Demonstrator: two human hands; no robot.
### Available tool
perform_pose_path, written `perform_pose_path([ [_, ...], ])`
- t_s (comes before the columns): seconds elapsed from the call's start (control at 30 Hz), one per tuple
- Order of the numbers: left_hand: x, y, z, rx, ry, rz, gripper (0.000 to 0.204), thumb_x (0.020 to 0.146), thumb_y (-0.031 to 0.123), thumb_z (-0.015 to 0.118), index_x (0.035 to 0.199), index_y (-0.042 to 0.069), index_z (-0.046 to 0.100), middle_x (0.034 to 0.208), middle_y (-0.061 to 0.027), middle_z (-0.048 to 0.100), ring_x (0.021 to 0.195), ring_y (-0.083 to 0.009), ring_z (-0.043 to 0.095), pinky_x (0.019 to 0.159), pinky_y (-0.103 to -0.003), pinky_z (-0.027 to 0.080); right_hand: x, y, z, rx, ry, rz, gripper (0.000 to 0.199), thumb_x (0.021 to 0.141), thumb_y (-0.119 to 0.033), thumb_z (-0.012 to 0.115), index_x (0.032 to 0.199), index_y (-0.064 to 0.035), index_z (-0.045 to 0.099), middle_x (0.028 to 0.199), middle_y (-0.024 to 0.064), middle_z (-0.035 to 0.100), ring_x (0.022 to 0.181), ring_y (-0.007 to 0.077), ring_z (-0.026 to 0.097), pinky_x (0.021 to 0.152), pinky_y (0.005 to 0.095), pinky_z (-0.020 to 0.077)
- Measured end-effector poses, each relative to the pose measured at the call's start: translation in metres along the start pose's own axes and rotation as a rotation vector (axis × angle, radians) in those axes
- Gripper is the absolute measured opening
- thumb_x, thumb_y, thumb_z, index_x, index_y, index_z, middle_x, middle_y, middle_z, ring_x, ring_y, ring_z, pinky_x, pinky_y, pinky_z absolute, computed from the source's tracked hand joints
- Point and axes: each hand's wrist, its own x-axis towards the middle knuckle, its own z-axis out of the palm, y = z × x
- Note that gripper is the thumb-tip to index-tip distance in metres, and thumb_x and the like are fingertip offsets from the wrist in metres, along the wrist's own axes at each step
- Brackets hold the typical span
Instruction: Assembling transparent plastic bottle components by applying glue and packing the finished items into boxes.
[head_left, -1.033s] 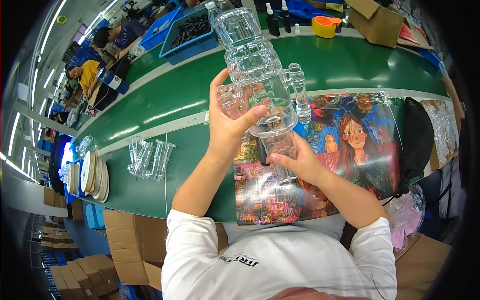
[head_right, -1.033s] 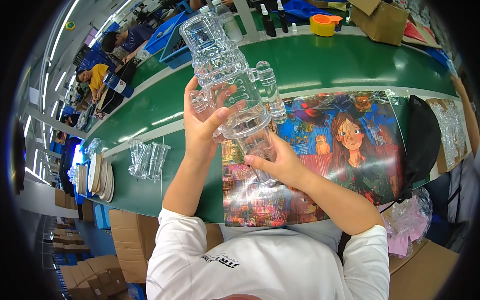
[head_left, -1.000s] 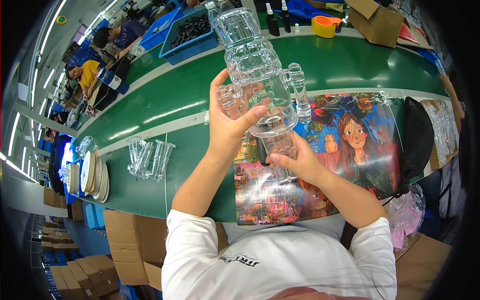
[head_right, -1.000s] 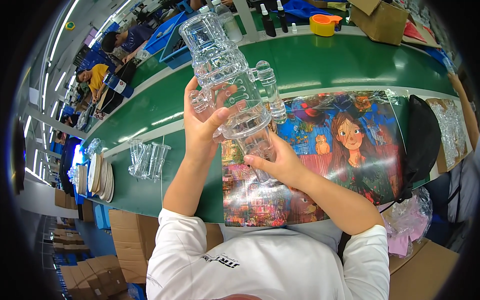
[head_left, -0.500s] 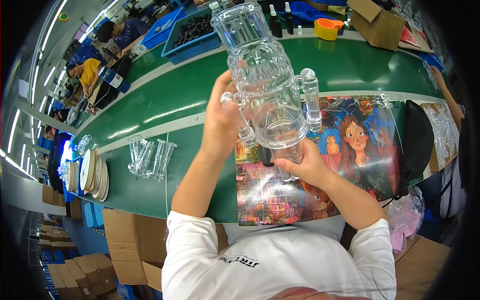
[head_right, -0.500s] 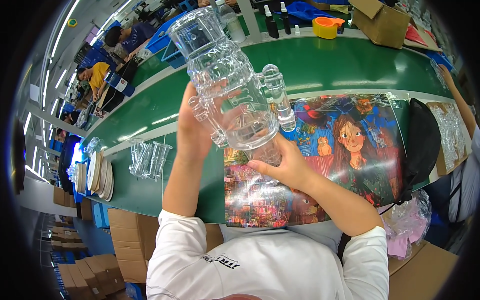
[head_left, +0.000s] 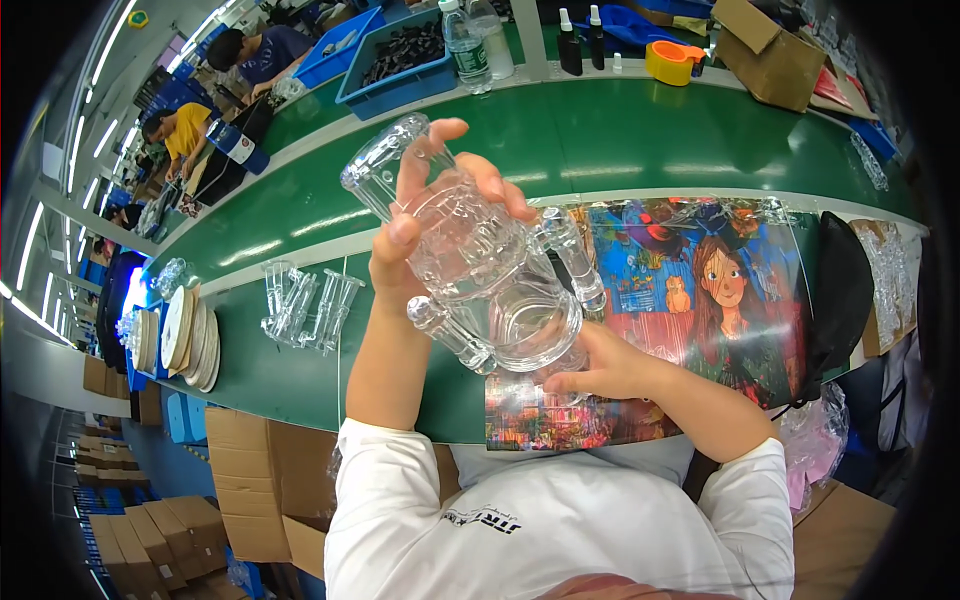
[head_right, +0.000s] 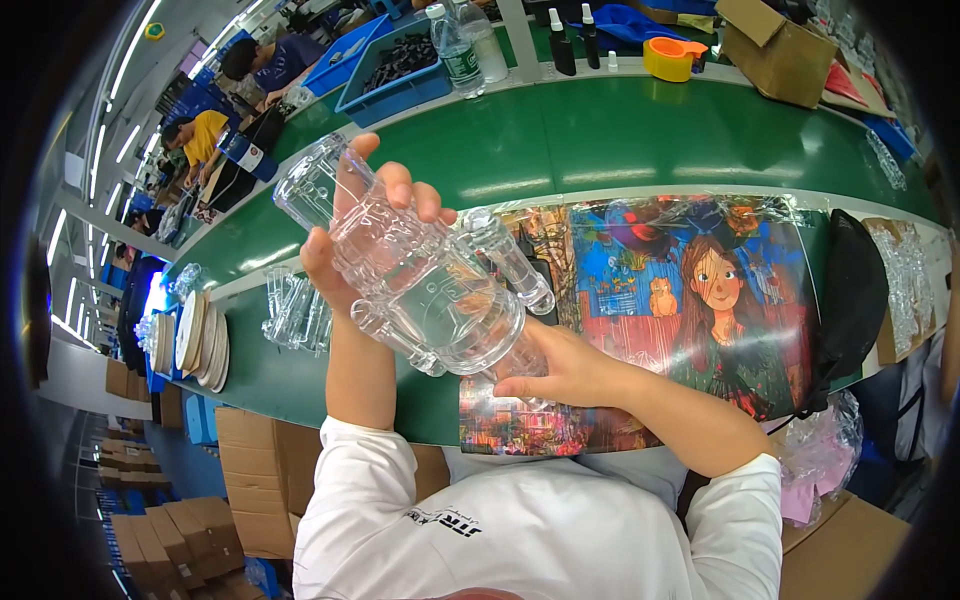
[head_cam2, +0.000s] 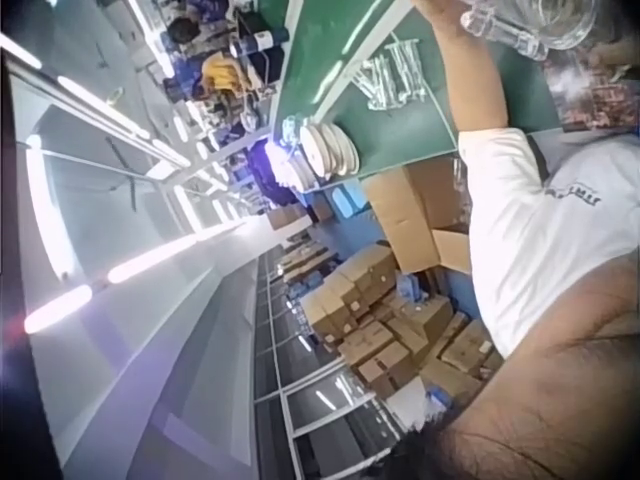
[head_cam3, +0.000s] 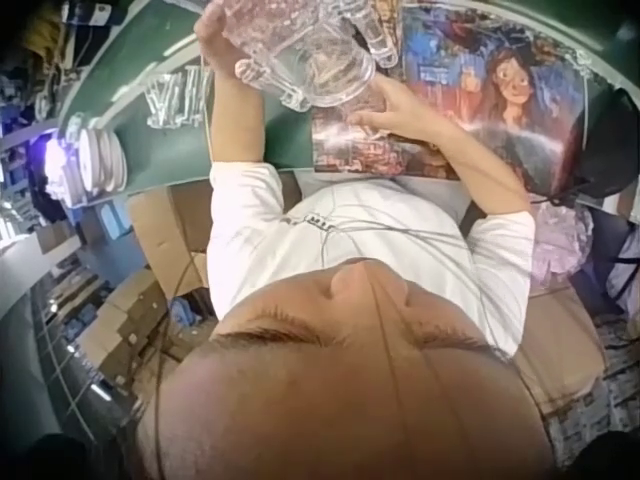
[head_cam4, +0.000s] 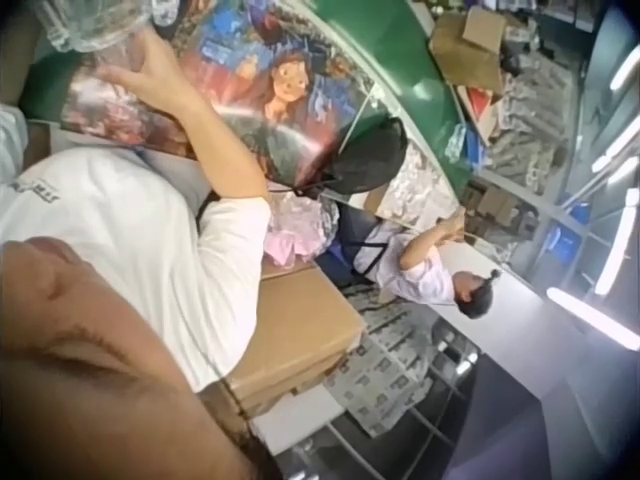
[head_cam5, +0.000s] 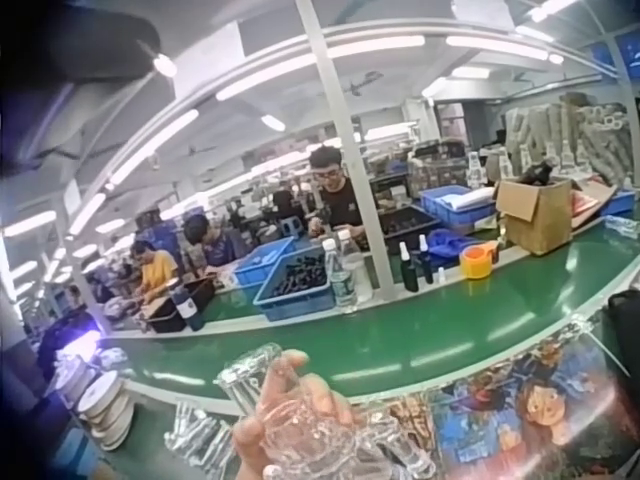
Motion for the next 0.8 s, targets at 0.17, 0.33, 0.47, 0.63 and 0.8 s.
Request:
perform_pose_path([
  [0.17, 0.001, 0.0, 0.012, -0.039, -0.05, 0.04, 0.071, 0.079, 0.04, 0.061, 0.132, 0.009, 0.026, 0.097, -0.01, 0.047, 0.093, -0.0272, 0.051, 0.091, -0.049, 0.045, -0.006, 0.004, 0.001, 0.215, -0.078, 0.015, 0.05, 0.078, -0.023, 0.073, 0.116, -0.0011, 0.049, 0.106, 0.006, 0.057, 0.097, 0.0135, 0.055, 0.087, 0.0305, 0.0431],
  [0.33, 0.0, 0.002, 0.018, 0.013, -0.02, 0.039, 0.071, 0.079, 0.041, 0.061, 0.132, 0.009, 0.026, 0.1, -0.0104, 0.048, 0.096, -0.0279, 0.051, 0.09, -0.048, 0.045, -0.009, -0.008, 0.0, 0.098, -0.016, -0.035, 0.046, 0.079, -0.02, 0.072, 0.115, -0.0012, 0.049, 0.107, 0.0068, 0.057, 0.1, 0.0137, 0.054, 0.087, 0.0306, 0.043],
  [0.47, 0.001, 0.005, 0.022, 0.095, 0.087, 0.038, 0.072, 0.078, 0.041, 0.061, 0.132, 0.009, 0.026, 0.101, -0.0106, 0.047, 0.096, -0.028, 0.051, 0.09, -0.047, 0.045, -0.01, -0.012, -0.004, 0.062, 0.04, -0.025, 0.046, 0.078, -0.017, 0.072, 0.114, -0.001, 0.049, 0.108, 0.0074, 0.058, 0.1, 0.0133, 0.055, 0.088, 0.0305, 0.0432],
  [0.63, 0.001, -0.001, 0.018, 0.009, 0.043, 0.062, 0.067, 0.076, 0.032, 0.063, 0.131, 0.012, 0.03, 0.103, -0.0143, 0.051, 0.097, -0.0331, 0.055, 0.087, -0.048, 0.048, -0.011, 0.006, -0.006, 0.242, -0.094, -0.034, 0.055, 0.081, -0.024, 0.07, 0.126, -0.0038, 0.043, 0.105, 0.0067, 0.059, 0.093, 0.0134, 0.057, 0.083, 0.0295, 0.0457],
  [0.8, -0.005, 0.001, 0.018, 0.092, 0.084, 0.051, 0.068, 0.076, 0.032, 0.065, 0.131, 0.011, 0.03, 0.103, -0.0144, 0.052, 0.097, -0.0333, 0.056, 0.087, -0.047, 0.048, -0.006, 0.004, -0.007, 0.159, -0.089, -0.072, 0.052, 0.08, -0.024, 0.071, 0.121, -0.0037, 0.046, 0.109, 0.0077, 0.057, 0.098, 0.0142, 0.055, 0.087, 0.0305, 0.0439],
])
